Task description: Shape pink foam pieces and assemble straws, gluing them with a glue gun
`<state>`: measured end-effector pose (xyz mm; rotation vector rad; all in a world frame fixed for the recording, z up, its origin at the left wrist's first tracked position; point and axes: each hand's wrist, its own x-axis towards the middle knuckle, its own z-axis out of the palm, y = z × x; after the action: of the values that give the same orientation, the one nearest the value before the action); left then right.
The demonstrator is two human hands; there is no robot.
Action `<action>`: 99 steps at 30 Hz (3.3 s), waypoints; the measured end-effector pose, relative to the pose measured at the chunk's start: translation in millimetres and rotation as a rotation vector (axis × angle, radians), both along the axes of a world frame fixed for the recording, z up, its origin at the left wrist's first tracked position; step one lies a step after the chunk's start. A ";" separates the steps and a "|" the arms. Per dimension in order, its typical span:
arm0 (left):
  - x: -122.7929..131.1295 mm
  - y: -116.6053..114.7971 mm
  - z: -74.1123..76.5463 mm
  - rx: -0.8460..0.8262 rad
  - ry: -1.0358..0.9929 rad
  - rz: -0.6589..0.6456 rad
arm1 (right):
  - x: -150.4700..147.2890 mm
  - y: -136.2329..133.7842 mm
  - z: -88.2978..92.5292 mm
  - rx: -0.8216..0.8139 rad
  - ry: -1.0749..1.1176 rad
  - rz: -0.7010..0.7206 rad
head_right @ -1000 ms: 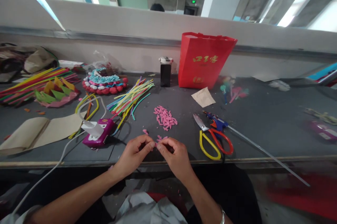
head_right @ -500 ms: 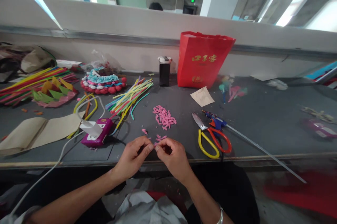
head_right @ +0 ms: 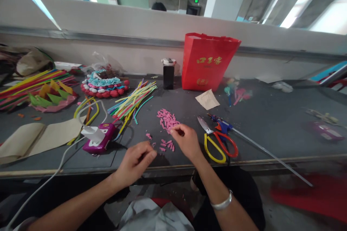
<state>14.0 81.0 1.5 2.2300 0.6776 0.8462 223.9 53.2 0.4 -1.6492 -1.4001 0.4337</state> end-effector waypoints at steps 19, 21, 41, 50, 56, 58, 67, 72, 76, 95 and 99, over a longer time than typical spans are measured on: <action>-4.5 51.5 -14.3 0.239 0.312 0.136 | -6.9 16.3 -7.9 0.136 -0.279 0.136; -3.5 54.1 -16.7 0.236 0.331 0.118 | -8.1 15.8 -7.4 0.127 -0.286 0.152; 2.1 43.7 -6.6 -0.278 0.026 0.117 | -44.5 9.6 -10.0 0.072 -0.007 0.244; 2.3 45.0 -7.4 -0.172 0.070 0.059 | -49.0 11.1 -11.6 0.082 -0.020 0.191; 3.8 39.5 0.3 -0.109 0.104 0.056 | -51.0 11.6 -11.1 0.017 0.095 0.199; 2.4 40.7 -1.0 -0.104 0.110 0.071 | -47.5 12.7 -10.8 0.012 0.113 0.179; -3.9 53.8 -8.8 -0.417 -0.077 0.202 | 12.0 32.9 -16.2 0.031 0.079 -0.042; 1.2 49.0 -8.1 -0.761 -0.281 0.117 | 24.8 36.3 -21.9 0.044 0.003 -0.069; 0.4 47.9 -3.6 -0.959 -0.406 0.065 | 19.8 31.8 -15.4 0.072 -0.019 -0.078; 1.7 38.6 -2.4 -1.213 -0.471 -0.051 | -47.3 5.9 -13.9 0.156 -0.301 0.325; 1.8 36.8 -1.4 -1.202 -0.424 -0.064 | -48.7 7.2 -16.4 0.131 -0.272 0.322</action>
<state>15.8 117.8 0.1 0.9544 0.6412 0.5850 175.2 60.4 -16.0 -1.4182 -1.8693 0.2973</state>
